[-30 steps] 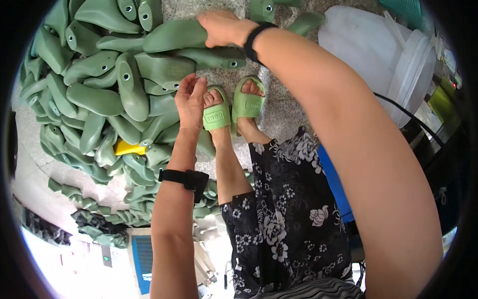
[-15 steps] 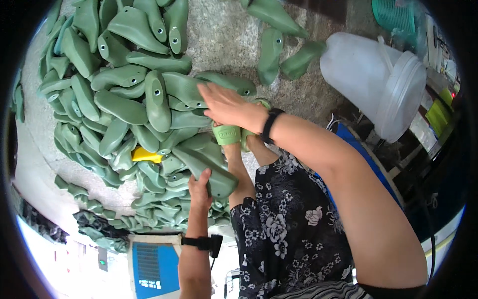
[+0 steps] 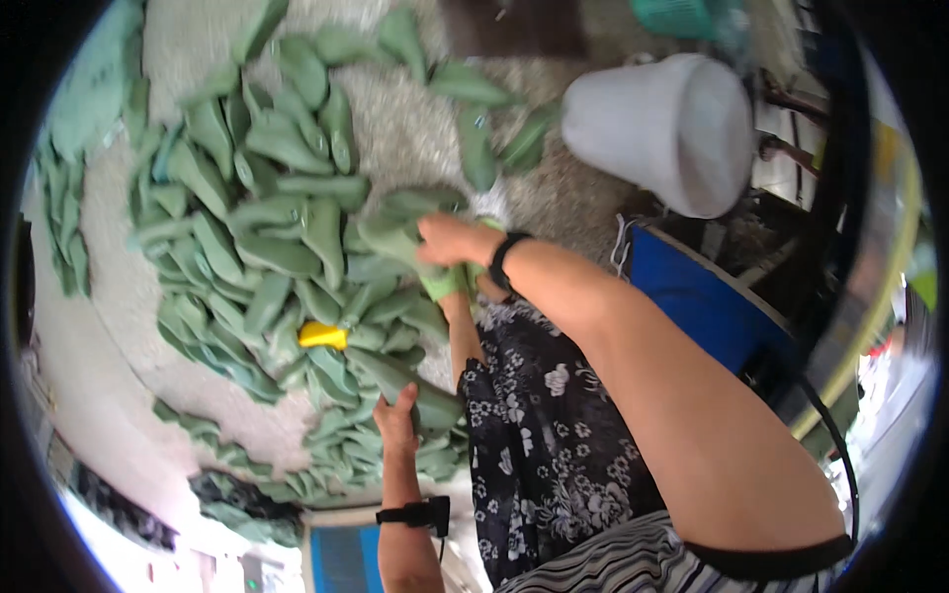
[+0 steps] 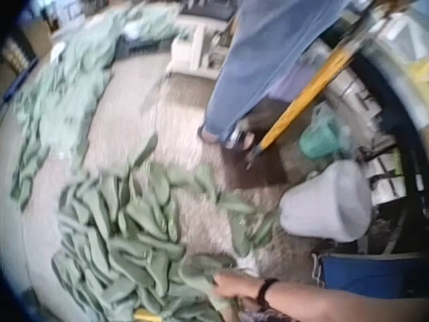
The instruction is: Sort shoe molds by color and type and place them onto an assembly line conveyor.
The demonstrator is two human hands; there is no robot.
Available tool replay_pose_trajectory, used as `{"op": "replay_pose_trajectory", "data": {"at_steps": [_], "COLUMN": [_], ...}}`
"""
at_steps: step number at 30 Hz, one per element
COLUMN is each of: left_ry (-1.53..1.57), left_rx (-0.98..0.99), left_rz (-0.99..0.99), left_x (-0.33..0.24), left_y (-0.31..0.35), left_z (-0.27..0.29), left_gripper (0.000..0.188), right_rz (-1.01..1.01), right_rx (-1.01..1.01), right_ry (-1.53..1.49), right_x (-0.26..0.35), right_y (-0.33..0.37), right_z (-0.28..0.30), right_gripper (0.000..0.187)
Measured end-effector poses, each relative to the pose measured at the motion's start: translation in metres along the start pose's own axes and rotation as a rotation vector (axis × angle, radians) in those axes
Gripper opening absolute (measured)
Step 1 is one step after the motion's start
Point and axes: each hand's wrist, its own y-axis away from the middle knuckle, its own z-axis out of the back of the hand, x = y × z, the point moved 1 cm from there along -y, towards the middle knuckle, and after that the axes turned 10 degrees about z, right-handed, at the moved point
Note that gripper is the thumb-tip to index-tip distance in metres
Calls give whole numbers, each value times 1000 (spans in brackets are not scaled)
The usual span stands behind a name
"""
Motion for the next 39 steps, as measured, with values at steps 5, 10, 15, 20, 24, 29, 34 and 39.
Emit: {"op": "replay_pose_trajectory", "data": {"at_steps": [5,10,15,20,24,29,34,39], "left_ry": [-414,-595,-857,-1138,-1354,-1793,-1991,-1807], "left_rx": [-110,144,397,584,765,666,674,474], "left_rz": [-143,-325,-367,-386,-479,-721,-1371,-1476], "left_x": [-54,-114,-155,-150,-113,-56,20,66], "left_y": [97,201,279,400,459,484,469,436], "left_z": [-21,-52,-122,-213,-299,-448,-560,-572], "left_gripper": [62,64,56,51,44,50,52,56], "right_rz": [-168,130,106,61,42,-237,-500,-518], "right_rx": [-62,-175,-364,-564,-954,-1211,-1287,-1143], "right_ry": [-438,-326,-587,-793,-1080,-850,-144,-80], "right_x": [85,141,205,239,220,203,151,140], "right_y": [188,317,483,616,689,757,745,730], "right_z": [119,168,212,220,201,231,241,248], "right_gripper": [30,30,36,39,44,44,44,44]}}
